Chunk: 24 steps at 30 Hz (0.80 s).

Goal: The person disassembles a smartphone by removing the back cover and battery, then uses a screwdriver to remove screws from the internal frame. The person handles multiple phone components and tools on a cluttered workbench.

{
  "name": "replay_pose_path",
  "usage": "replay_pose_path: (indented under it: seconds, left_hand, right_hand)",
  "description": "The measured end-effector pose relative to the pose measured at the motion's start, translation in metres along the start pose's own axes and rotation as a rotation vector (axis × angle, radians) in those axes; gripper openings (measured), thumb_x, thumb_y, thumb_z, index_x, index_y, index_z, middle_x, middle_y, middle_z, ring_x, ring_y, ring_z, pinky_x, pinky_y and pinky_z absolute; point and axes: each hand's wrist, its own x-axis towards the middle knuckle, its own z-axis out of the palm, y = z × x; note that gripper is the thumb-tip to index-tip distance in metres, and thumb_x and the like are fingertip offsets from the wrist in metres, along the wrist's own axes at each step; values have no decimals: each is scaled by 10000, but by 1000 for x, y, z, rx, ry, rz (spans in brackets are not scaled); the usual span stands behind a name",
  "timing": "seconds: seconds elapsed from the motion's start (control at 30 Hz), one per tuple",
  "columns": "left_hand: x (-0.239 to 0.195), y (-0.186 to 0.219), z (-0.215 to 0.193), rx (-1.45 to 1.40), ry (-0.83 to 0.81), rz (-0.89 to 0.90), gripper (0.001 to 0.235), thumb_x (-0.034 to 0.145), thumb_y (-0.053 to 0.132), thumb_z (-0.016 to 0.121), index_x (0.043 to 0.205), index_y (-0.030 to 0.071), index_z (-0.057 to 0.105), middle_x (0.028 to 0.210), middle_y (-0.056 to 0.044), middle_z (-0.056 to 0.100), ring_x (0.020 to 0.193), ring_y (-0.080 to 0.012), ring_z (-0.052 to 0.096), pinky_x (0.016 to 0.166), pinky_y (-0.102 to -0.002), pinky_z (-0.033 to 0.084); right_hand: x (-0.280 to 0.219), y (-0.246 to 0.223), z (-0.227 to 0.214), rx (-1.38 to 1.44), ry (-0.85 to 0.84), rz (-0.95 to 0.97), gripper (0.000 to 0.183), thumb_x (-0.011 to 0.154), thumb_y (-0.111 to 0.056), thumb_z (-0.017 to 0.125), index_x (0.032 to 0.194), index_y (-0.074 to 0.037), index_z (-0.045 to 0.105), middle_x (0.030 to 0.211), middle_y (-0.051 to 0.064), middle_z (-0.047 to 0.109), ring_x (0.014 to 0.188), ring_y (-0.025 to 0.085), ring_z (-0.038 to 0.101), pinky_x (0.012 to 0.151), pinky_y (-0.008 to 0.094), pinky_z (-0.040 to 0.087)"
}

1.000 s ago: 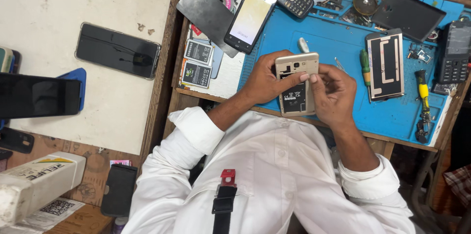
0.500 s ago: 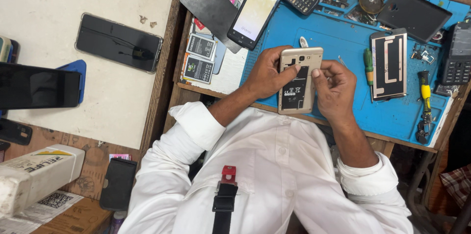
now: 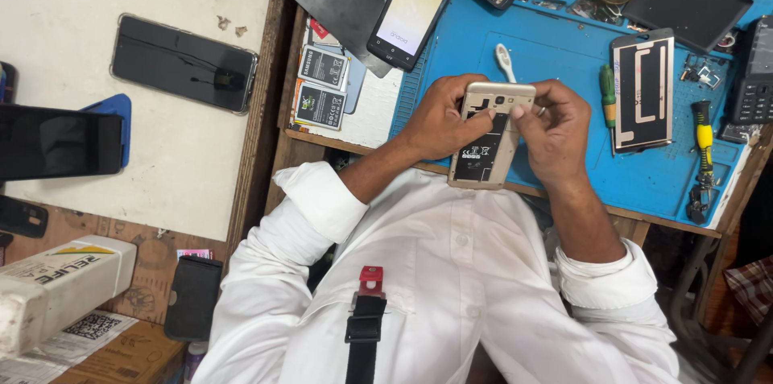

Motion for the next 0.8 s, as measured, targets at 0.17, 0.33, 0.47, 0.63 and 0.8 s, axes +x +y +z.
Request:
replay_pose_path:
  seconds: [0.17, 0.33, 0.47, 0.63, 0.8]
  left_hand:
    - [0, -2, 0, -41, -21, -19, 146, 883, 107, 693, 994, 12, 689, 819, -28, 703, 733, -82, 646, 646, -269, 532]
    - [-1, -7, -6, -92, -82, 11, 208, 891, 85, 648, 1070, -18, 668, 904, -50, 691, 800, -83, 635, 684, -269, 537]
    - [1, -10, -7, -165, -101, -9, 243, 922, 88, 609, 1123, -35, 669, 950, -56, 700, 849, -84, 639, 732, -271, 549]
    - [-1, -10, -8, -154, -106, 4, 260, 938, 96, 610, 1145, -46, 678, 966, -71, 716, 870, -86, 648, 750, -273, 550]
    - [0, -2, -7, -72, -80, -17, 241, 966, 156, 660, 1122, -25, 698, 901, -52, 731, 800, -75, 649, 688, -265, 546]
  right_hand:
    - [-4, 0, -2, -28, 26, 49, 94, 985, 29, 719, 1053, 8, 657, 922, -9, 637, 775, 7, 551, 653, 161, 440]
    - [-2, -1, -5, -20, -10, 22, 78, 1018, 20, 724, 1053, 8, 656, 903, -12, 622, 768, 0, 534, 642, 156, 426]
    - [-1, -6, -11, 50, -74, 53, 165, 1018, -5, 703, 1170, 31, 651, 961, 29, 676, 842, 42, 626, 722, 179, 522]
    - [-4, -4, -21, 112, -103, 73, 247, 1012, -11, 680, 1243, 57, 629, 971, 82, 720, 813, 101, 691, 715, 225, 588]
    - [-6, -1, -20, 66, -94, 83, 200, 1027, 34, 668, 1220, 78, 639, 954, 100, 723, 790, 103, 681, 716, 230, 581]
